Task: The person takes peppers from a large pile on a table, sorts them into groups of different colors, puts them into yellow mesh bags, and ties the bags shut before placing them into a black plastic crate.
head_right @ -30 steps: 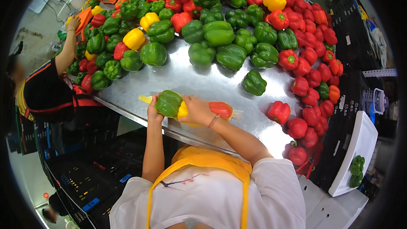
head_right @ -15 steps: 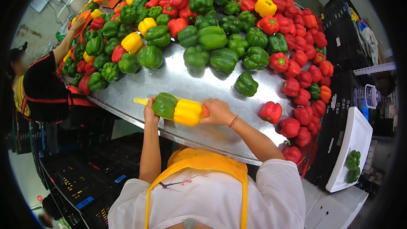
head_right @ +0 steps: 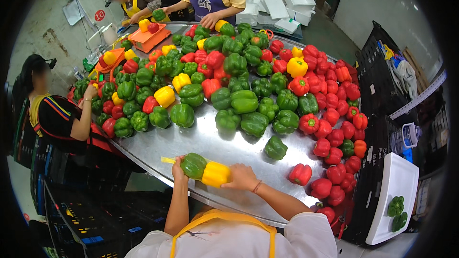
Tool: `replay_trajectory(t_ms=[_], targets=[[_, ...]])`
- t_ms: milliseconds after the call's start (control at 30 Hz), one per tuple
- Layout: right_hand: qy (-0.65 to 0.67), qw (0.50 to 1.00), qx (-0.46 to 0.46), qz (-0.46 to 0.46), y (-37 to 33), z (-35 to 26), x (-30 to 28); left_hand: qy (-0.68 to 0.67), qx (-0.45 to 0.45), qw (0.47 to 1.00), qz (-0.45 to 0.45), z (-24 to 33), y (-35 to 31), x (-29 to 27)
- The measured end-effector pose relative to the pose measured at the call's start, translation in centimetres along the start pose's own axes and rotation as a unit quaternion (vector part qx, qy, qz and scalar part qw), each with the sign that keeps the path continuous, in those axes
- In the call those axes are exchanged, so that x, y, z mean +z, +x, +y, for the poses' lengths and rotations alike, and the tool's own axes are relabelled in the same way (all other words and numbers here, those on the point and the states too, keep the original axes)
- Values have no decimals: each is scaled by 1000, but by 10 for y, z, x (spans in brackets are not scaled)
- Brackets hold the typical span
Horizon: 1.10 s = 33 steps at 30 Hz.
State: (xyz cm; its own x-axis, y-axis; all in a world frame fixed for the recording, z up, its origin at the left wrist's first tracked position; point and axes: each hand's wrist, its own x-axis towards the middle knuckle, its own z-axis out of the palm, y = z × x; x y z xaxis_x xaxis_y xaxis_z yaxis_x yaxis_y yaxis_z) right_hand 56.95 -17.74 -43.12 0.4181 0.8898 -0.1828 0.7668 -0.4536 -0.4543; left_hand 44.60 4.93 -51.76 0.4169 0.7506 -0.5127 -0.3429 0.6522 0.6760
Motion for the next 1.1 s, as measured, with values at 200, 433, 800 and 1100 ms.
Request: replay_trajectory(t_ms=[200,433,800,1100], targets=[[46,998,10,35,-9,2,-2,13,10,999,-50,11,-19,1],[120,992,-21,-11,5,16,1,23,81,996,34,-13,-7,-7],[64,996,21,-54,9,11,-5,38,109,993,24,3,-38,27],[216,968,-5,-131,24,32,-1,78,98,992,-29,6,-11,30]])
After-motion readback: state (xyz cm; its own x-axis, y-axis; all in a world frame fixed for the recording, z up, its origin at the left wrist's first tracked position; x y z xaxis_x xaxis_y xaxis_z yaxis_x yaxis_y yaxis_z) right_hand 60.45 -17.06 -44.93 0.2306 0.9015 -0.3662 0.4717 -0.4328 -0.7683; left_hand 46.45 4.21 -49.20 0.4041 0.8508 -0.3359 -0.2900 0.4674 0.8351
